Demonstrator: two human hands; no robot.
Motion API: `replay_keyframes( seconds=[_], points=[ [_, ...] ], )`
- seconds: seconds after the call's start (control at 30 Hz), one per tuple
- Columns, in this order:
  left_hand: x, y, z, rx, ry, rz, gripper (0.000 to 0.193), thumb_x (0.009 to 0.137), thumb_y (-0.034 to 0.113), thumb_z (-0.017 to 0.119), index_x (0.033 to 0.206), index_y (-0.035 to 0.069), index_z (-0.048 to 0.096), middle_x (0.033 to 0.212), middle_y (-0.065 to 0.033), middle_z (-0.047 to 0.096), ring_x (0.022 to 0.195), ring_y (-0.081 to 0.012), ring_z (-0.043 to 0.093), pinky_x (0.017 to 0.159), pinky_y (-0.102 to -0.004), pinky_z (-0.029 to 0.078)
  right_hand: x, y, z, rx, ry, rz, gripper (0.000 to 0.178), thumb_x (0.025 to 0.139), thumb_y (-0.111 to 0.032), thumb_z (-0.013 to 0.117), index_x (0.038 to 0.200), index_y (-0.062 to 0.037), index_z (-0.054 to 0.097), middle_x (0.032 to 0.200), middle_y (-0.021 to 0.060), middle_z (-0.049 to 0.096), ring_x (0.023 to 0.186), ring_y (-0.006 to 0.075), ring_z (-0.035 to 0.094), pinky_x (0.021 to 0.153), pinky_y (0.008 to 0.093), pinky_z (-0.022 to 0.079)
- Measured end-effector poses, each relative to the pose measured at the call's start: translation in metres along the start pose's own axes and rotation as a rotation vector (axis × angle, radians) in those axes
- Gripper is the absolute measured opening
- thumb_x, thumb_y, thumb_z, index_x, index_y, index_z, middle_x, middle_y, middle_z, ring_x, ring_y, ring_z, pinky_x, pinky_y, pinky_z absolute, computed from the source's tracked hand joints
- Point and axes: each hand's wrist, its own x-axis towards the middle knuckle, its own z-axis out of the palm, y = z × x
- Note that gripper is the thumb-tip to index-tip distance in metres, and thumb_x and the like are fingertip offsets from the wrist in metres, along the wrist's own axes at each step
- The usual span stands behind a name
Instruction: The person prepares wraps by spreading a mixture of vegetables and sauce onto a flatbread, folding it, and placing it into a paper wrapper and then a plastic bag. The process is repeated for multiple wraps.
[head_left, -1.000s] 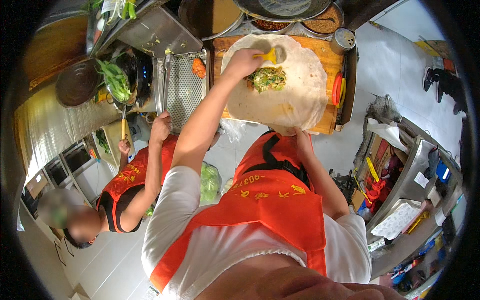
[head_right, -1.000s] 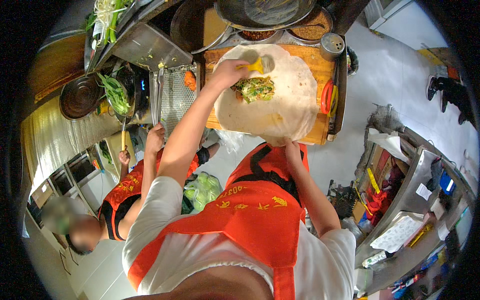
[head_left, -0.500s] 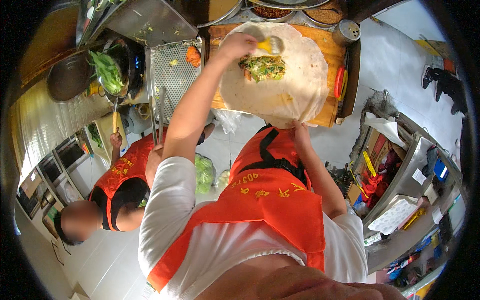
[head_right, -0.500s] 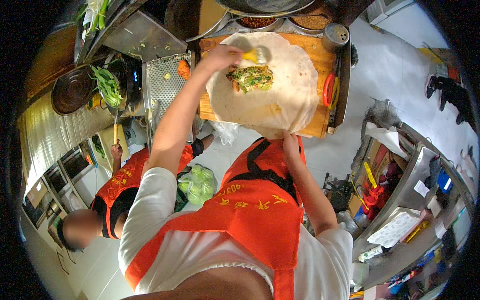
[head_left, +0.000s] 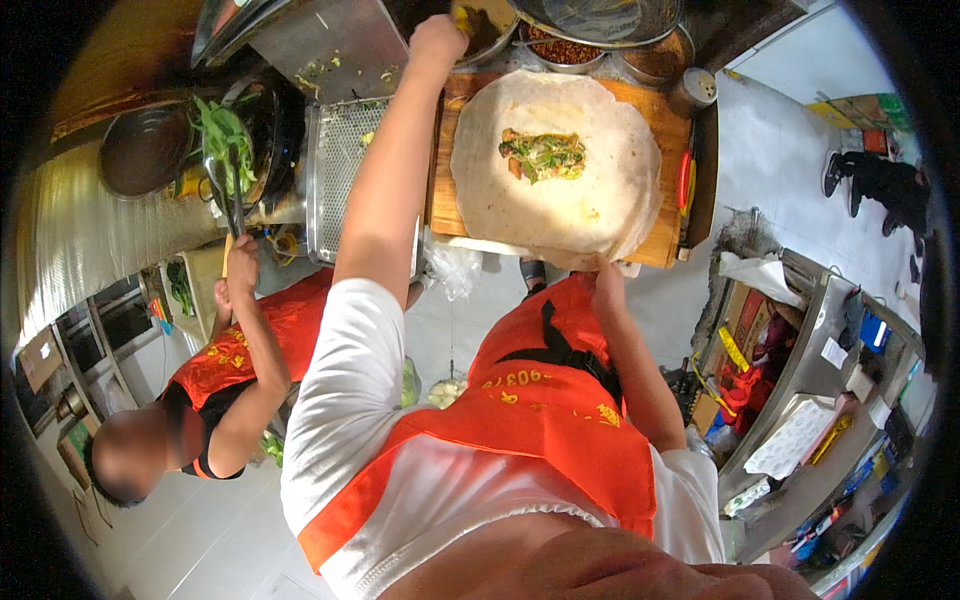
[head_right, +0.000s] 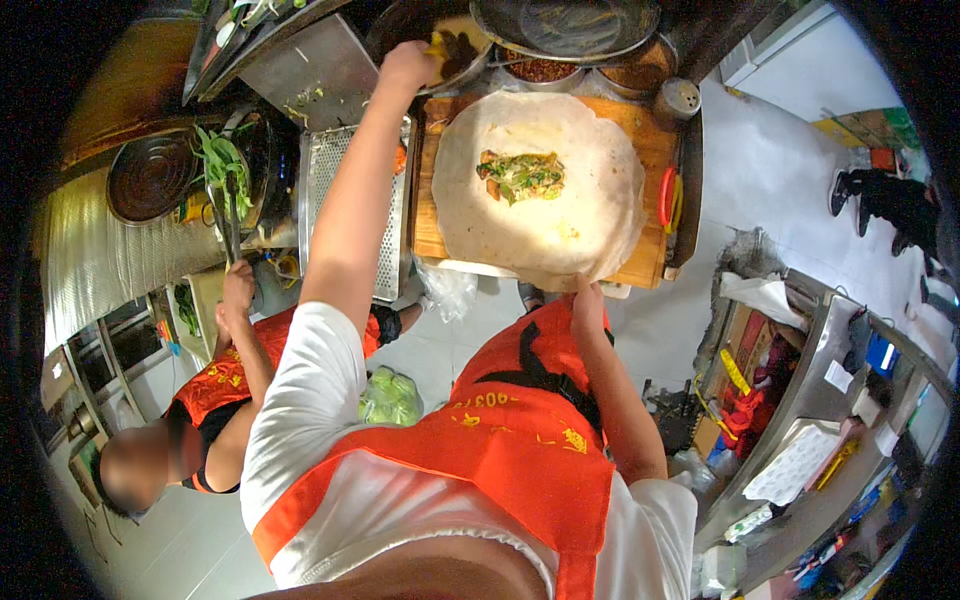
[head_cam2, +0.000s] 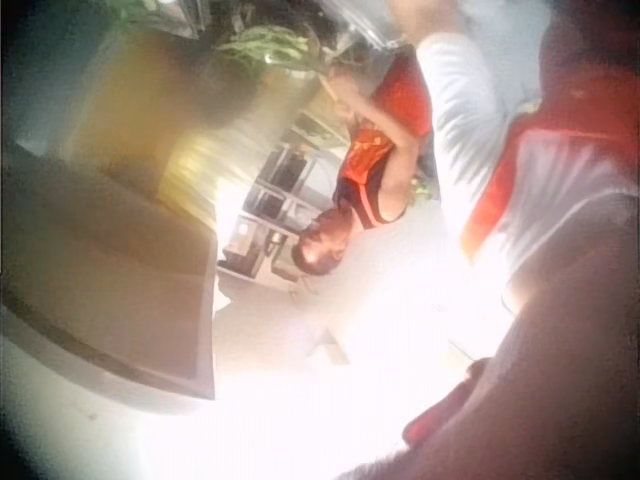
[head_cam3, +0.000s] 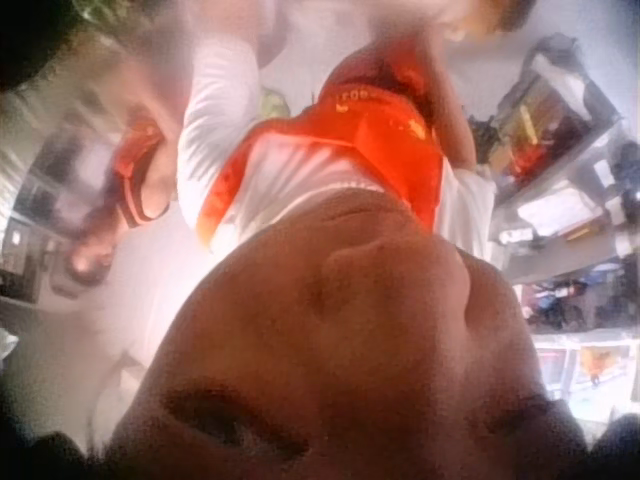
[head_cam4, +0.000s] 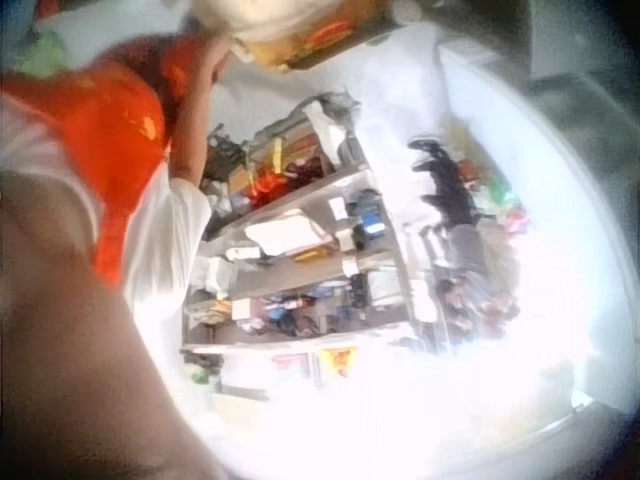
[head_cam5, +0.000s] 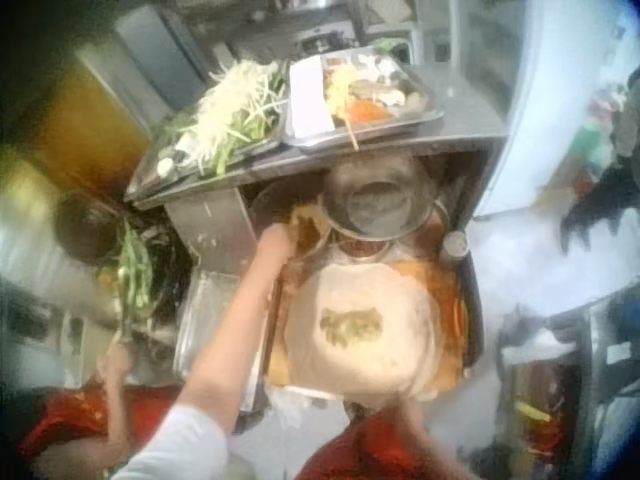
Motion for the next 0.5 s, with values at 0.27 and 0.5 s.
replay_keyframes(
  seconds=[0.27, 0.5],
  points=[
    [0.000, -0.015, -0.017, -0.137, 0.088, -0.012, 0.031, 0.087, 0.026, 0.065, 0.113, 0.012, 0.072, 0.098, -0.0151, 0.073, 0.090, -0.0263, 0.070, 0.080, -0.0384, 0.055, -0.010, -0.002, 0.011, 0.061, 0.017, 0.051, 0.026, 0.098, -0.023, 0.052, 0.113, -0.0034, 0.056, 0.094, 0.0062, 0.064, 0.073, 0.0160, 0.059, 0.062, 0.0295, 0.048],
    [-0.108, 0.033, -0.045, -0.620, -0.432, -0.073, 0.032, 0.090, 0.019, 0.066, 0.119, 0.008, 0.069, 0.100, -0.0068, 0.074, 0.093, -0.0136, 0.067, 0.087, -0.0291, 0.049, -0.026, -0.013, 0.019, 0.087, 0.012, 0.059, 0.035, 0.097, -0.021, 0.053, 0.123, 0.0026, 0.053, 0.111, 0.0082, 0.062, 0.101, 0.0176, 0.057, 0.089, 0.0316, 0.045]
  ],
)
